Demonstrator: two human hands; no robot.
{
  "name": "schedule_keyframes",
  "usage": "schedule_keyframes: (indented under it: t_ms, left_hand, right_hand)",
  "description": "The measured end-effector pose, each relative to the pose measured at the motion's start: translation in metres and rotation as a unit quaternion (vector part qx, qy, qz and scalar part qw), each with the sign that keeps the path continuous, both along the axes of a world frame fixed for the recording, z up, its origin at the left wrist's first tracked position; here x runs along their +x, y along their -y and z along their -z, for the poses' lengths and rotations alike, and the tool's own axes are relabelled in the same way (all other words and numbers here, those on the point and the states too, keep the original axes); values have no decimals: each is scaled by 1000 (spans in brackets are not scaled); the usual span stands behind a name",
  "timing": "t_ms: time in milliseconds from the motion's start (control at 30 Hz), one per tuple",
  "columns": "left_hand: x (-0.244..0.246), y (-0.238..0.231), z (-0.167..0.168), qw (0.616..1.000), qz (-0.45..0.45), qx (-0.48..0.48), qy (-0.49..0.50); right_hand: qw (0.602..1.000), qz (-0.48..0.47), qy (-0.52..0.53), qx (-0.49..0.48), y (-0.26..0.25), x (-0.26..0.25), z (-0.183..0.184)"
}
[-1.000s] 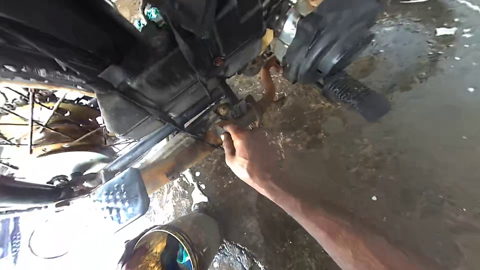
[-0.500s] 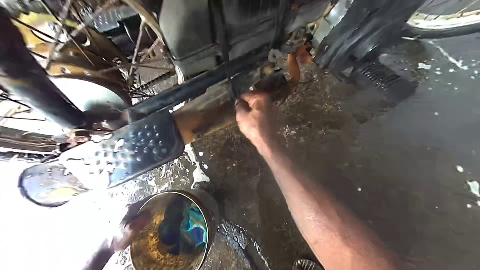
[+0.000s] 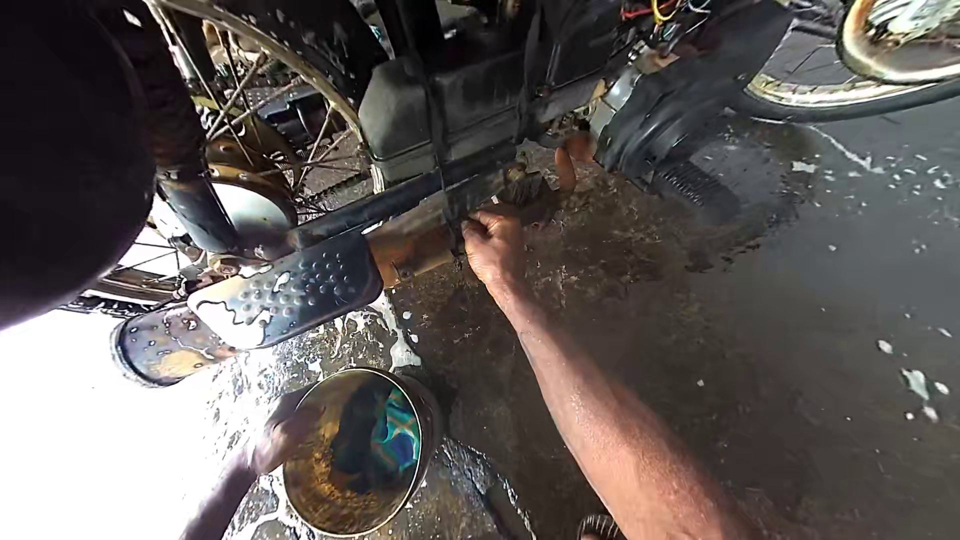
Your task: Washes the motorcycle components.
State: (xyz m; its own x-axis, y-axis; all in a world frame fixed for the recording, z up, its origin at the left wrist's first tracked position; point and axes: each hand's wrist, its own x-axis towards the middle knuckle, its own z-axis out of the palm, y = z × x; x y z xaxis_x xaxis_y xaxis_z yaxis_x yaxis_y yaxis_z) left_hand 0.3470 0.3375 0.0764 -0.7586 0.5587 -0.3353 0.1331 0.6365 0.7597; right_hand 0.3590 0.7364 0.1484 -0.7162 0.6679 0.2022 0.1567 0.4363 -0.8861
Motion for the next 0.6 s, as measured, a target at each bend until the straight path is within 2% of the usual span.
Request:
schedule_keyframes:
  t_ms: [133,233,367,500,600]
  left_hand:
    - [3,4,5,1000,-8,13,-4]
    - [4,3,4,1000,-11,10,-7]
    - [4,5,6,1000,-18,13,-9]
    - [5,5,5,1000,-15,26,-5]
    - [5,6,5,1000,-19,23,-4]
  right_hand:
    - [998,62,8,3,4,-10,2]
    - [998,34,-31,-44,17,-6,6]
    - [998,50,29,-39,-12,-8,-1]
    - [998,33,8,-57,7,-8,1]
    - [998,23,25,-59,-4,-7,-8]
